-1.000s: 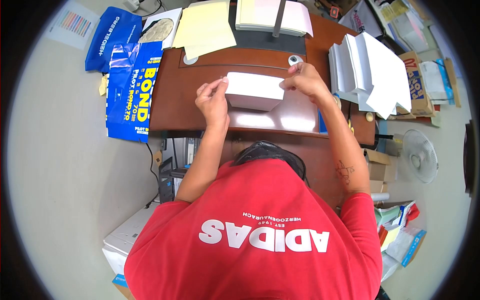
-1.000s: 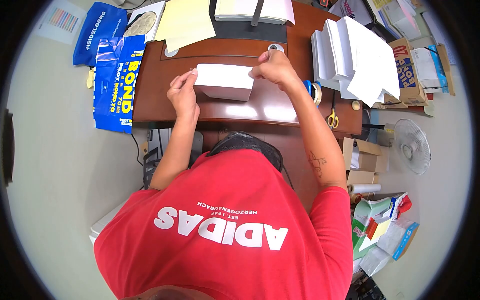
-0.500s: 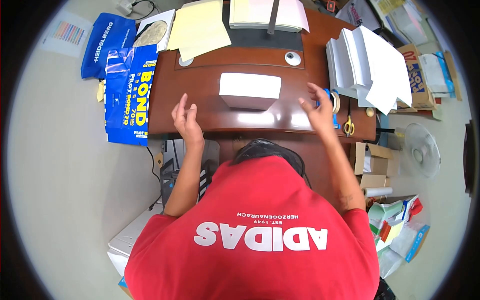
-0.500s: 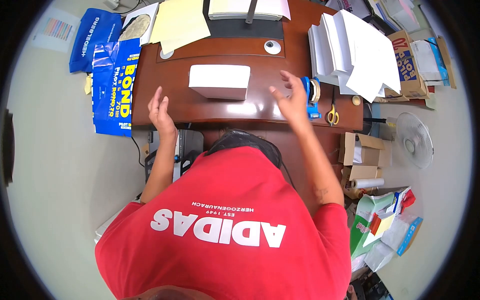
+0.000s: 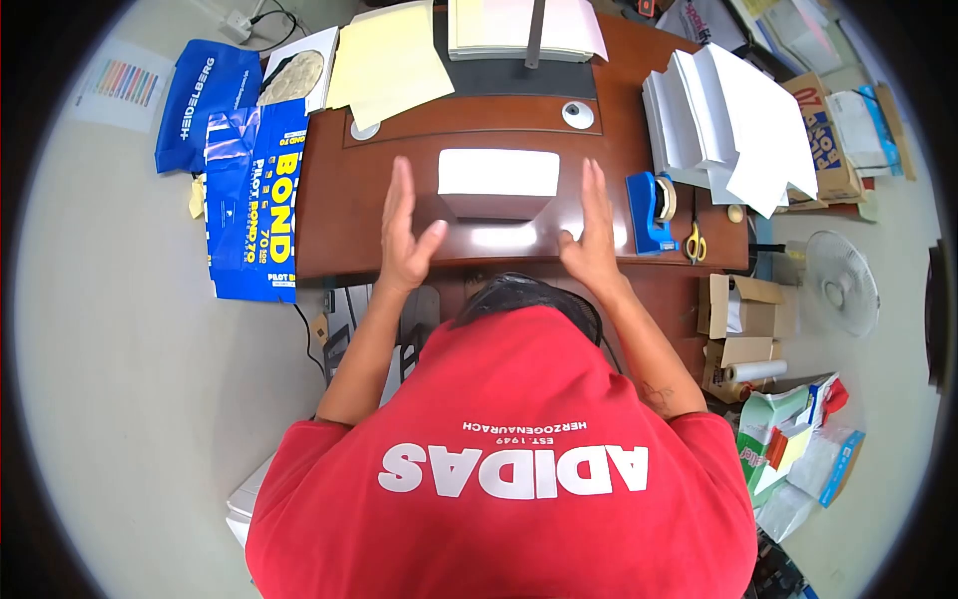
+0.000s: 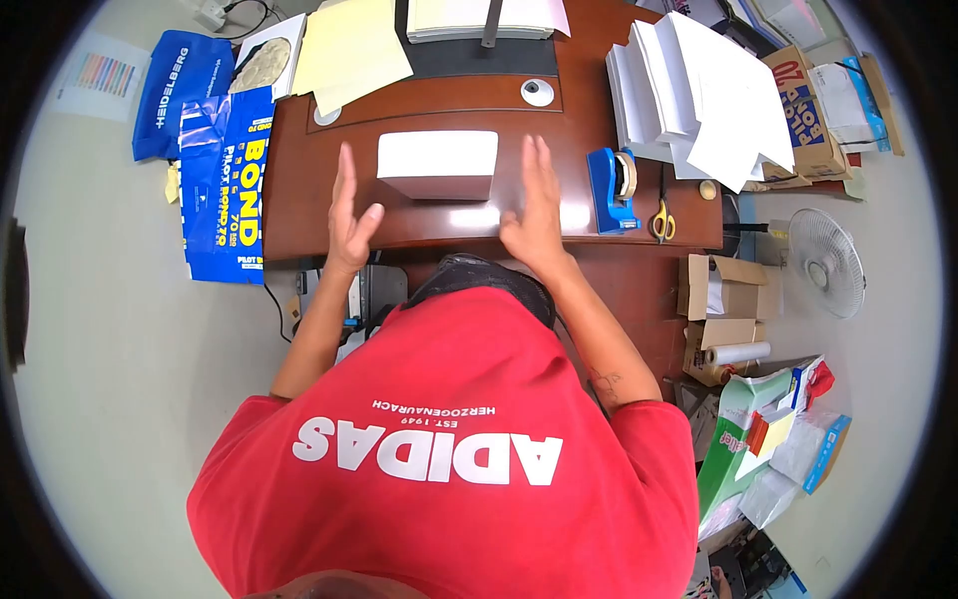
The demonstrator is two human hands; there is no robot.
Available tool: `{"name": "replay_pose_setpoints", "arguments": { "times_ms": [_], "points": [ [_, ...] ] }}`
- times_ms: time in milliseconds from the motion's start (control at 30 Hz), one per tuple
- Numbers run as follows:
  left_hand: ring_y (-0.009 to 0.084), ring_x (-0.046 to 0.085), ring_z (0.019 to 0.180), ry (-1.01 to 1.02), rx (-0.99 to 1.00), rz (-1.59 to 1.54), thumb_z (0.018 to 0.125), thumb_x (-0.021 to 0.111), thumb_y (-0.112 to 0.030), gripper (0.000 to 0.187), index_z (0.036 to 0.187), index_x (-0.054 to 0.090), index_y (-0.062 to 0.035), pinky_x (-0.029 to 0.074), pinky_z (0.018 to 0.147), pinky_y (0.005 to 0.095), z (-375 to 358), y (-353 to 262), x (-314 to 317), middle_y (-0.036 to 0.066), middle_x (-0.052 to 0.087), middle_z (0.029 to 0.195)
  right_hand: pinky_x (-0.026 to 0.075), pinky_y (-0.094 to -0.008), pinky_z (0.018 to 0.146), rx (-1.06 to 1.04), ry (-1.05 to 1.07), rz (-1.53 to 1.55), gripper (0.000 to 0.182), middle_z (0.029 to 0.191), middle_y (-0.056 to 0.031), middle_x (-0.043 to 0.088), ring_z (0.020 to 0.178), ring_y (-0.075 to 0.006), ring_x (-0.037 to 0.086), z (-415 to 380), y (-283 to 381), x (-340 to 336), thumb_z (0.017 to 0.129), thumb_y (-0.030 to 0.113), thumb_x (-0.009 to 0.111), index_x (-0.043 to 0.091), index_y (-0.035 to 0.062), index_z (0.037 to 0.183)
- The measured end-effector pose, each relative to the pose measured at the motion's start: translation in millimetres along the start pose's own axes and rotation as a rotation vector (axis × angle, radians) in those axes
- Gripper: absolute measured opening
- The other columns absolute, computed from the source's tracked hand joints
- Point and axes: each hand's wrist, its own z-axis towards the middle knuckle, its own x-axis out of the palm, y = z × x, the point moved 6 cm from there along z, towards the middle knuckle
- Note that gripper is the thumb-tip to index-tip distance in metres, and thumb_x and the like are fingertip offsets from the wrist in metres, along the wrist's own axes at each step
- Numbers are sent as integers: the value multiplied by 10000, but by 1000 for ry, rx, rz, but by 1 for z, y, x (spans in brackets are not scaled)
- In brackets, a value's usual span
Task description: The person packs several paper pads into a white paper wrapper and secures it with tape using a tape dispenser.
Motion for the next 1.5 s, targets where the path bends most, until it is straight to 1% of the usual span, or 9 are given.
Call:
{"name": "replay_pose_setpoints", "arguments": {
  "times_ms": [100,167,233,400,667,967,1100,1300,1500],
  "points": [
    [400,362,1492,83,91,1,1010,537,-465,782,1547,360,75,220,1233,451,5,-7,15,295,359,1601,317,-475,1192,-54,165,118,1010,1543,-284,426,1425,-488,378,14,10,24,651,-102,577,248,6,1600],
    [403,361,1491,396,-682,-618,992,444,-683,935,1584,313,29,225,1234,438,-19,111,36,307,327,1609,340,-514,1161,48,383,-149,876,1539,-266,448,1415,-458,409,18,-32,40,784,34,608,259,-22,1585],
    [445,357,1477,564,-789,-726,926,309,-851,1091,1626,209,-20,238,1230,519,-16,100,33,303,221,1650,324,-632,1135,994,550,822,716,1609,-200,379,1449,-457,355,-6,-79,57,971,340,558,322,38,1576],
    [561,363,1415,160,-1256,-1052,904,252,-880,1071,1635,189,-100,281,1148,695,11,77,53,234,171,1679,211,-731,1134,1292,182,1211,965,1606,-261,313,1461,-513,261,16,-41,63,940,816,372,352,91,1576],
    [322,444,1410,187,-728,-1104,871,527,-204,768,1593,299,-73,399,1154,426,31,67,95,209,399,1555,382,-335,1138,667,156,1282,831,1530,-192,465,1381,-298,461,33,-27,73,782,75,542,343,25,1587],
    [301,341,1486,147,-440,-922,871,535,-117,964,1645,-34,-35,317,1210,394,34,81,125,229,219,1662,311,-321,1179,520,41,1118,998,1719,-191,117,1580,-265,172,38,-82,82,792,-6,570,70,37,1656],
    [332,300,1508,254,-353,-466,869,644,-101,1009,1642,0,-20,262,1228,402,6,101,121,255,186,1668,364,-353,1129,106,-494,124,858,1543,-201,448,1460,-274,394,36,-80,-23,811,32,705,303,-29,1567],
    [411,137,1564,264,-334,-43,892,706,-147,1029,1654,16,-91,169,1252,425,-22,93,143,298,58,1683,526,-433,917,789,-1302,246,818,1232,-188,563,1046,-261,609,-18,-201,-219,863,283,847,352,-96,1394],
    [415,147,1560,200,-467,30,922,715,-242,990,1651,64,-82,170,1251,445,-4,72,168,294,76,1679,528,-339,678,785,-738,1108,247,921,-87,670,787,-157,619,-1,-230,-224,904,94,754,620,-15,1082]
  ]
}}
